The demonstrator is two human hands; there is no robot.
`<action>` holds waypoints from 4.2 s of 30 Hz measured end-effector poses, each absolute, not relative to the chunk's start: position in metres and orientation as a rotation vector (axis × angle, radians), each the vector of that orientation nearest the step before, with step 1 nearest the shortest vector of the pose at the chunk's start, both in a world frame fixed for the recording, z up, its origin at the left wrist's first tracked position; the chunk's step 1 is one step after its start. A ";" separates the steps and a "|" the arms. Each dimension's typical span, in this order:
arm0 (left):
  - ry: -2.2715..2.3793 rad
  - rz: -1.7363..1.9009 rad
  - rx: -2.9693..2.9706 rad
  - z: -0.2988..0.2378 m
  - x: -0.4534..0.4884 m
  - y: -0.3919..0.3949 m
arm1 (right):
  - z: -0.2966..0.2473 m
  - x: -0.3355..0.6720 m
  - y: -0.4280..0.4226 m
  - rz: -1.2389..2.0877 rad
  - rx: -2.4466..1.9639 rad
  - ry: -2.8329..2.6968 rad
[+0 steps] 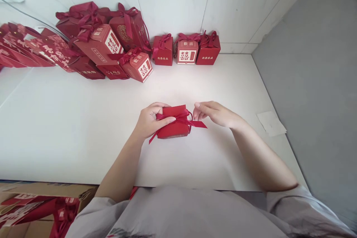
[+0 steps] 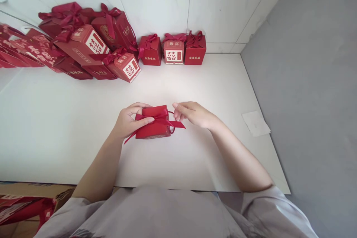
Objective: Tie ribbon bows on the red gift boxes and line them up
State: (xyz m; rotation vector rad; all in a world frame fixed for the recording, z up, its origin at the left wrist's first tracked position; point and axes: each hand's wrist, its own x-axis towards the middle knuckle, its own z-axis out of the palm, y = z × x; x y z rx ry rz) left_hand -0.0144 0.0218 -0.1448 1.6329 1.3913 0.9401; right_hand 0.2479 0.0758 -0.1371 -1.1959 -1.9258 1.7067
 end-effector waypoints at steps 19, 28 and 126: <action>1.357 0.973 1.570 -0.141 -0.015 0.021 | -0.133 0.244 0.071 2.206 -0.732 -1.932; 1.351 0.906 1.610 -0.144 -0.016 0.022 | -0.133 0.242 0.068 2.022 -0.729 -2.104; 0.862 0.819 1.827 -0.197 -0.024 0.033 | -0.217 0.240 0.046 1.201 -0.760 -2.000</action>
